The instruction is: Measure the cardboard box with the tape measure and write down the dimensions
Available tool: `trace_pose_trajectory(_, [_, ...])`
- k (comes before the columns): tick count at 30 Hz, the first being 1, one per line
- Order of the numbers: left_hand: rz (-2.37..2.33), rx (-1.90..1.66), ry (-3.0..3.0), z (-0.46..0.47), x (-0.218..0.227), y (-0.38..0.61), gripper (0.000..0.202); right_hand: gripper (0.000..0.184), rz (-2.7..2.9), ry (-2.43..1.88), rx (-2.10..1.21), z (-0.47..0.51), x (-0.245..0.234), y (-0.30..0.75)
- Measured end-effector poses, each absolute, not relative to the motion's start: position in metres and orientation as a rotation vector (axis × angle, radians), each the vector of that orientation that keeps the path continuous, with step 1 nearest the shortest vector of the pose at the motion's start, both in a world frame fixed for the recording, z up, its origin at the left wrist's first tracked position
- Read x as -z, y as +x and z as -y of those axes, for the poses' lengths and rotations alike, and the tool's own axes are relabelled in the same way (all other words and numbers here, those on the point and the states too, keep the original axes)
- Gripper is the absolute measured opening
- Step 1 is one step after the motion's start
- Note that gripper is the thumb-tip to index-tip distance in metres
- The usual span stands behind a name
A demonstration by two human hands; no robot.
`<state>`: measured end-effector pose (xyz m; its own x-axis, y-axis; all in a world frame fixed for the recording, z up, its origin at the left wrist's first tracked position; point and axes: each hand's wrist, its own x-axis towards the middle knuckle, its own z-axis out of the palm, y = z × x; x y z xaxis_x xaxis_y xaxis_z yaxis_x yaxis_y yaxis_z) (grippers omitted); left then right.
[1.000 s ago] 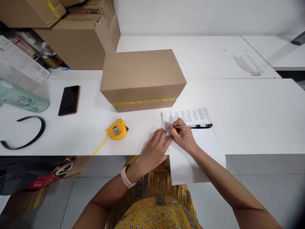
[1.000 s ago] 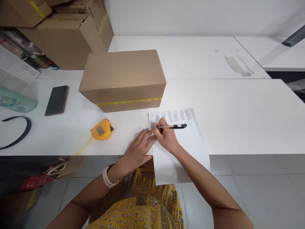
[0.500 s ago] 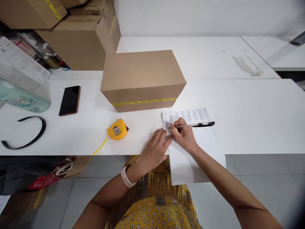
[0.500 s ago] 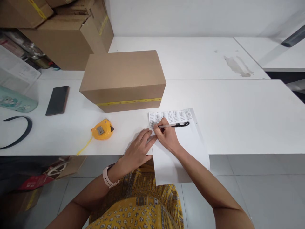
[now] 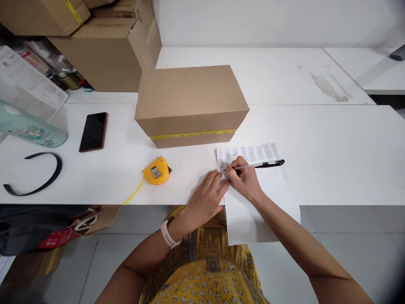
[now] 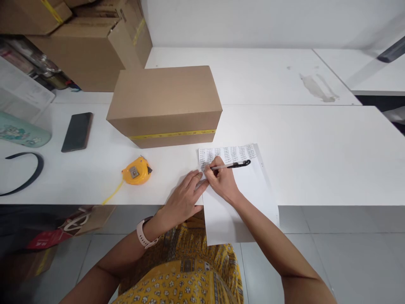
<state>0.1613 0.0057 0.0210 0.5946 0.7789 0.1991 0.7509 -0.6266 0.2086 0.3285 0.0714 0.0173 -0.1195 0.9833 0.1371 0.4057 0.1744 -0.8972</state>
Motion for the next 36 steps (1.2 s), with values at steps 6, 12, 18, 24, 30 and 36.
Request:
trace_pose_trajectory(6, [-1.307, -0.418, 2.703, -0.0059, -0.0209, 0.161, 0.075, 0.024, 1.635, -1.356, -0.937, -0.0714, -0.0148, 0.3299])
trace_pose_trajectory(12, [-1.302, -0.429, 2.691, -0.0061, -0.0203, 0.1612, 0.072, 0.024, 1.588, -1.371, -0.904, -0.0705, -0.0183, 0.3296])
trace_pose_trajectory(18, [-1.308, -0.428, 2.694, -0.0053, -0.0213, 0.1611, 0.074, 0.024, 1.627, -1.379, -0.888, -0.0708, -0.0204, 0.3292])
trace_pose_trajectory(24, [-1.307, -0.426, 2.707, -0.0059, -0.0203, 0.1609, 0.077, 0.026, 1.64, -1.359, -0.919, -0.0711, -0.0174, 0.3293])
trace_pose_trajectory(30, [-1.309, -0.418, 2.698, -0.0058, -0.0208, 0.1605, 0.074, 0.024, 1.631, -1.368, -0.899, -0.0709, -0.0177, 0.3296])
trace_pose_trajectory(36, [-1.314, -0.428, 2.688, -0.0059, -0.0198, 0.1611, 0.075, 0.024, 1.65, -1.367, -0.874, -0.0711, -0.0196, 0.3294])
